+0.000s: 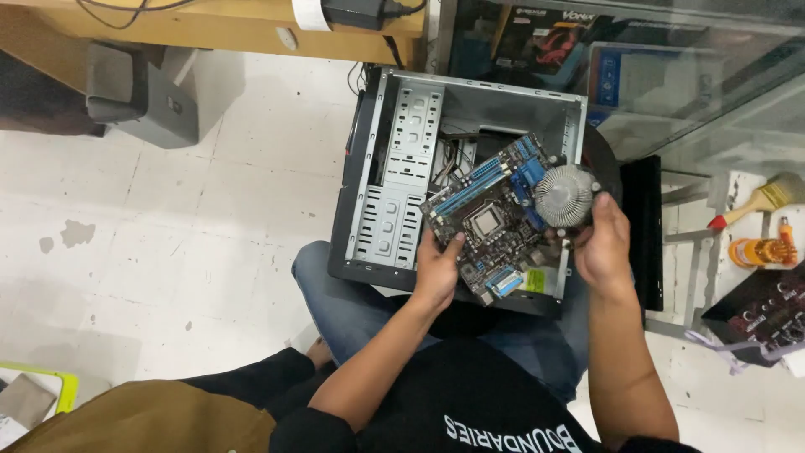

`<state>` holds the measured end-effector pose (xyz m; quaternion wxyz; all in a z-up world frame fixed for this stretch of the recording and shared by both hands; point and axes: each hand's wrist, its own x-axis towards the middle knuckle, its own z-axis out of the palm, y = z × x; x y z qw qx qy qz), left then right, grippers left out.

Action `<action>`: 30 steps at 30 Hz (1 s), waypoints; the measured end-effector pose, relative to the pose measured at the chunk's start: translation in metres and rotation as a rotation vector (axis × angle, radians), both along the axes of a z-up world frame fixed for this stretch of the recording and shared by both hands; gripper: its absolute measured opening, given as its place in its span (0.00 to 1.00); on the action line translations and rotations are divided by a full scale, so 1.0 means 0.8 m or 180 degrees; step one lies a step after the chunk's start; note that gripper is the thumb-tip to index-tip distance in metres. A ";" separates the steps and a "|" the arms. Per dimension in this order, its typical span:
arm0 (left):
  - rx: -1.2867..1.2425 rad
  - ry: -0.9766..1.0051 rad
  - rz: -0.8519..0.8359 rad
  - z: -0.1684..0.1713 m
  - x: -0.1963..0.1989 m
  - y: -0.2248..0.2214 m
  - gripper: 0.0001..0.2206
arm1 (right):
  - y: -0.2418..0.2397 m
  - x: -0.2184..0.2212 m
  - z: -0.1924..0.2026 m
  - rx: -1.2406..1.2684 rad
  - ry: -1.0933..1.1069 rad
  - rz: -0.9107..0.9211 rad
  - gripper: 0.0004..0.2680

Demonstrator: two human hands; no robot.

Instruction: A person performs a final component check on a computer motherboard, rotating it and inspecting the CPU fan and RAM modules.

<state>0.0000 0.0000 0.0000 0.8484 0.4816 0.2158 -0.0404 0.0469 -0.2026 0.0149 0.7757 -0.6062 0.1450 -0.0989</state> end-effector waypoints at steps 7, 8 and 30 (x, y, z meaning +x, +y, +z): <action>-0.0024 -0.0374 0.0575 -0.078 0.029 0.069 0.18 | -0.022 -0.024 -0.013 -0.1766 -0.1343 0.0440 0.21; -0.0007 -0.0443 0.0615 -0.090 0.035 0.079 0.19 | -0.008 -0.024 -0.009 -0.1607 -0.1370 0.0545 0.26; 0.0173 0.0023 0.0571 0.018 0.042 0.108 0.40 | 0.094 0.069 -0.103 0.1081 -0.0389 0.1478 0.18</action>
